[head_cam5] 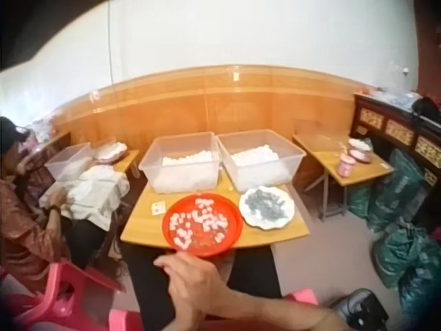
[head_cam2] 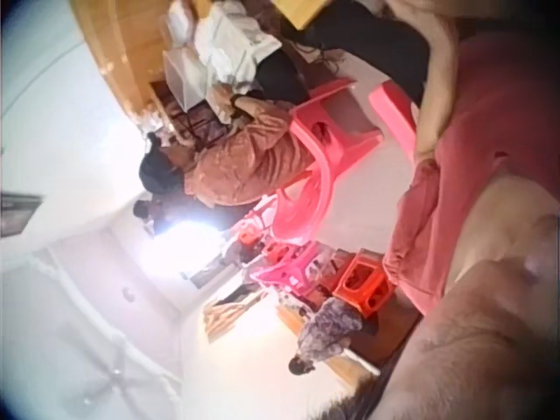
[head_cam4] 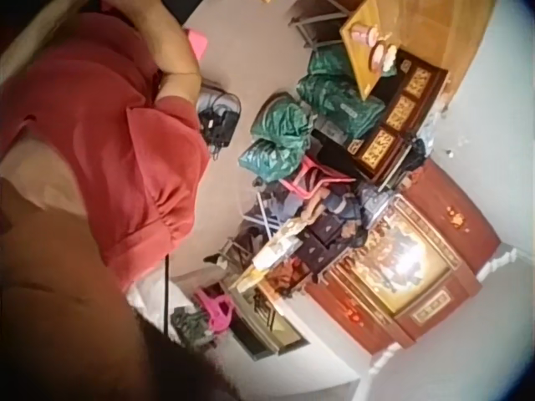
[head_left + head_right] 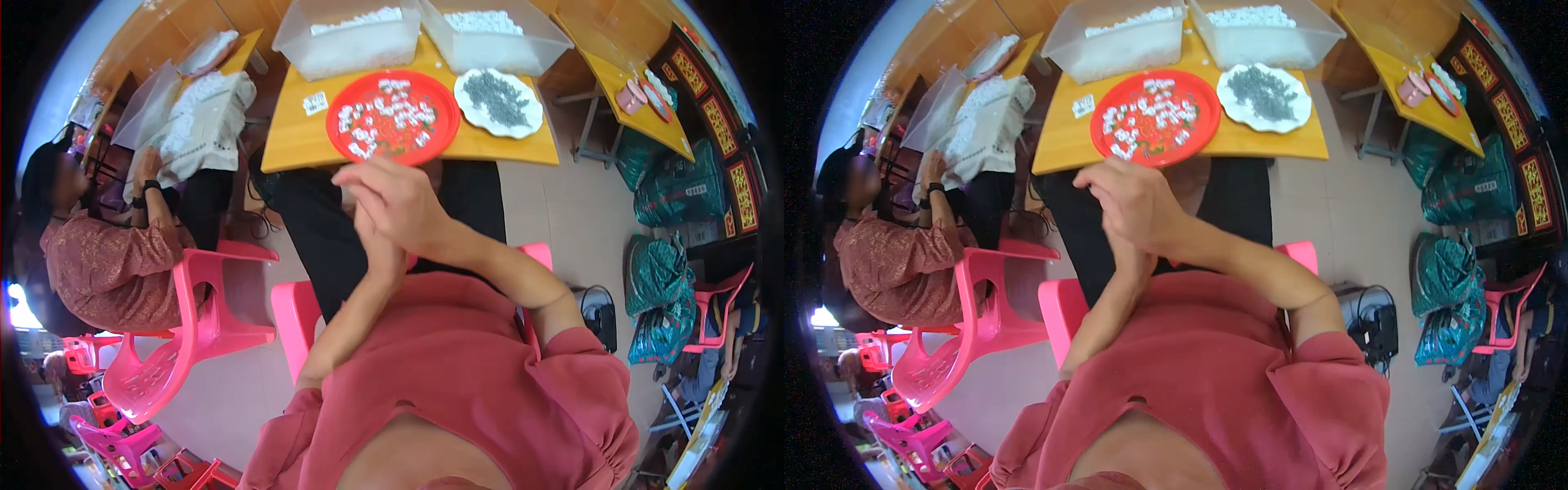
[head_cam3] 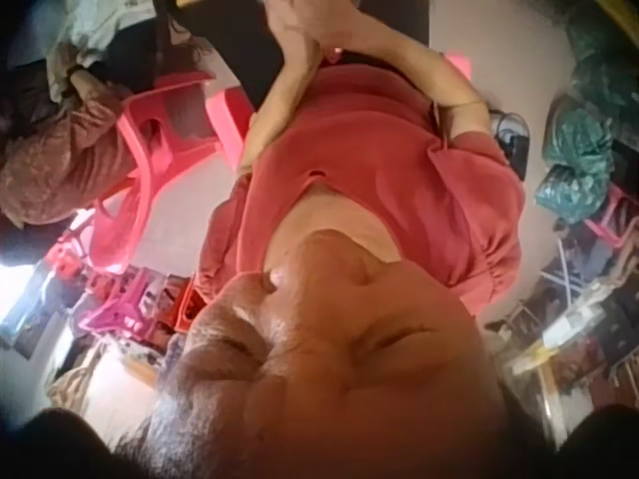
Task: Assembling small white plastic components by hand.
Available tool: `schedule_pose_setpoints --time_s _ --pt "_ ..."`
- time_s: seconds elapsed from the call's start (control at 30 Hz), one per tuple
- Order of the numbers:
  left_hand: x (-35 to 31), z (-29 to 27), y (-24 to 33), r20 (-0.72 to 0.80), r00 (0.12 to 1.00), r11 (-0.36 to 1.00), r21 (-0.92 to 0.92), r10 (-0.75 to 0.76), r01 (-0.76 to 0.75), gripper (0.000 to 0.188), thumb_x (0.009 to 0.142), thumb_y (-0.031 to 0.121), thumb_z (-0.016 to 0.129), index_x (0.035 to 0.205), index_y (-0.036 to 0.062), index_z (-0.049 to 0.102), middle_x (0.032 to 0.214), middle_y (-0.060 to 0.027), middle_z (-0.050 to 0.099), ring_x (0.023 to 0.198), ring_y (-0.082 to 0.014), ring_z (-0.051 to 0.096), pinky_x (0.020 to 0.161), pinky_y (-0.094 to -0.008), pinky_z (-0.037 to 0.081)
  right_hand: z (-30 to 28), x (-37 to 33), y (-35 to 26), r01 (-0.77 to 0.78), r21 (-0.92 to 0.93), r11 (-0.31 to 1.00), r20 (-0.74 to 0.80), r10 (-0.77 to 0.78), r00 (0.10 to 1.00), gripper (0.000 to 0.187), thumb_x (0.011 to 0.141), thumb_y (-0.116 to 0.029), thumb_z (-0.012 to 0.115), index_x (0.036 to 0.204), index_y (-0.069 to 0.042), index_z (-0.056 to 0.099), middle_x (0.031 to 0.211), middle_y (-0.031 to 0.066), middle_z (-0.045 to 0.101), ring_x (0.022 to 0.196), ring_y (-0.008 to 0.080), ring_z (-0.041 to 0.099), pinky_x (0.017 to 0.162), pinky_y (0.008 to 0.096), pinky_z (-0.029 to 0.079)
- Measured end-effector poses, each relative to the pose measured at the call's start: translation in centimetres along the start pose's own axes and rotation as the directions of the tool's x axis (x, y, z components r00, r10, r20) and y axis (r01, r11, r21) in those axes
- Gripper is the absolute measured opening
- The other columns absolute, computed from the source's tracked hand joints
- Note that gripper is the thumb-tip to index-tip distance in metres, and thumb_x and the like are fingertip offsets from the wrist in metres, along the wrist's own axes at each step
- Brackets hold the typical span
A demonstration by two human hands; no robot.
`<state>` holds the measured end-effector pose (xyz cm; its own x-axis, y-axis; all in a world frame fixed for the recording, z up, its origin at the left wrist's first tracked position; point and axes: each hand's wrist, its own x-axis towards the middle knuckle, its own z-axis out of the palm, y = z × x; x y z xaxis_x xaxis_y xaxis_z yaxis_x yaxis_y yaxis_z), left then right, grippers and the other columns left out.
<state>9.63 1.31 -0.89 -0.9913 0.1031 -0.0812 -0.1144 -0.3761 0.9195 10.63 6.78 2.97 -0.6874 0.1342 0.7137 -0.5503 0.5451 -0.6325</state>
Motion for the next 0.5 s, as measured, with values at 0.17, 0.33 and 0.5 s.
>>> schedule_pose_setpoints --time_s 0.17,0.33,0.5 --pt "5.9 -8.3 -10.6 0.423 0.821 0.558 0.814 -0.383 -0.159 0.029 0.086 0.022 0.051 0.086 -0.0036 0.063 0.079 -0.023 0.063 0.08 -0.0329 0.064 0.074 -0.0404 0.047 -2.1 2.0 1.6 -0.223 0.174 0.959 -0.066 0.238 0.969 0.012 0.081 -0.004 0.059 0.092 -0.002 0.064 0.076 0.0092 0.063 0.064 0.0131 0.06 0.06 0.0277 0.048" --pt "7.2 -11.4 -14.5 0.577 0.691 0.306 0.817 -0.436 -0.489 0.015 0.081 0.013 0.059 0.092 0.0079 0.068 0.076 -0.0125 0.067 0.069 -0.0233 0.065 0.063 -0.034 0.048 -4.5 3.2 3.2 -0.316 0.318 0.894 -0.008 0.336 0.942 0.014 0.082 -0.004 0.062 0.095 0.001 0.065 0.084 0.0035 0.065 0.071 0.0049 0.059 0.063 0.0223 0.048" --pt "3.9 -9.4 -14.4 0.718 0.413 0.119 0.564 -0.56 -0.817 0.014 0.07 0.014 0.061 0.081 0.0062 0.066 0.08 -0.0153 0.066 0.079 -0.034 0.064 0.071 -0.0452 0.05 -4.9 3.4 2.7 -0.322 0.44 0.838 0.005 0.356 0.935 0.016 0.084 -0.001 0.06 0.099 0.003 0.063 0.089 0.0055 0.065 0.081 0.0072 0.061 0.074 0.0212 0.05"
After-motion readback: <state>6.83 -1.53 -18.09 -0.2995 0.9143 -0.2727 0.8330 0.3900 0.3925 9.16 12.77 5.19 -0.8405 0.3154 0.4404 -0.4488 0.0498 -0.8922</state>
